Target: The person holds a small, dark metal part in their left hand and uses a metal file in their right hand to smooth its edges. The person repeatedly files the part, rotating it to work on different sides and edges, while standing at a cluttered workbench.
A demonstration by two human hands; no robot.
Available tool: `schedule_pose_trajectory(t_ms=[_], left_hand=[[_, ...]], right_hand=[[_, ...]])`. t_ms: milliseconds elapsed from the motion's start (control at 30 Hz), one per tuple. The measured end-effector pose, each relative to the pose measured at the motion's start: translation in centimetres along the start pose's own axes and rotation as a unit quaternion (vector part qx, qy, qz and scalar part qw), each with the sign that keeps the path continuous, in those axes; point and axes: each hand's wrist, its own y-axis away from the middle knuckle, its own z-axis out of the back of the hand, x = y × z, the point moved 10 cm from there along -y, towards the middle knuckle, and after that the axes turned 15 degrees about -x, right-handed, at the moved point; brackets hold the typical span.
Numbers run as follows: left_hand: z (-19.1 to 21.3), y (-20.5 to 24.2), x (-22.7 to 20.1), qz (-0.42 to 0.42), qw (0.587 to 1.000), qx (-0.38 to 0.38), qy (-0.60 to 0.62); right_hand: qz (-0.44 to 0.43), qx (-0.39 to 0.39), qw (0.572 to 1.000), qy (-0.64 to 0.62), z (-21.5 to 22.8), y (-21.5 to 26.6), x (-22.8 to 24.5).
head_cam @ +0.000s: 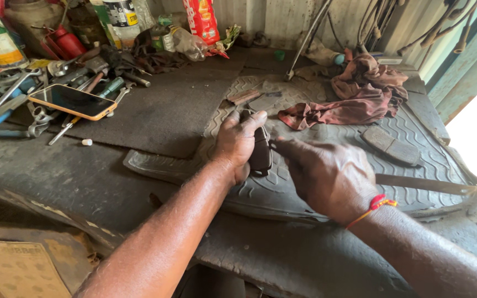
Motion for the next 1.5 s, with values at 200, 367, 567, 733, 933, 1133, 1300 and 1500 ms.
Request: schedule_pose_trajectory(t_ms=[200, 367, 567, 733, 933, 1133, 1300, 1500], left_hand=[[0.2, 0.1, 0.1, 0.015, 0.999, -0.009, 0.036], [0.0, 0.4, -0.3, 0.008, 0.999, 0.003, 0.041], [-0.1, 0.6, -0.4, 0.012, 1.0, 0.009, 0.019], [-0.6, 0.6, -0.7, -0.002, 0.999, 0.026, 0.026], [-0.4, 0.4, -0.7, -0.019, 0.999, 0.027, 0.002], [-0.7, 1.1, -0.9, 0.016, 0.999, 0.028, 0.023], [-0.4, 1.1, -0.7, 0.027, 0.999, 0.015, 0.027], [-0.1, 0.2, -0.1, 0.007, 0.999, 0.011, 0.048]], right_hand=[[0.031, 0.036, 0.998, -0.041, -0.2, 2.2, 0.6], [-0.044, 0.097, 0.994, 0.002, -1.0, 1.9, -1.4], [-0.018, -0.018, 0.999, -0.045, 1.0, 0.2, -1.0], [-0.034, 0.004, 0.999, -0.013, -0.2, -0.7, -0.9], [-0.028, 0.021, 0.999, 0.0, -0.5, -0.6, -1.2], [-0.027, 0.021, 0.999, -0.014, -0.5, -0.7, -0.8], [-0.016, 0.004, 1.0, -0.02, -0.3, -0.1, -0.5], [-0.066, 0.083, 0.994, 0.0, -1.3, 2.2, -1.1]])
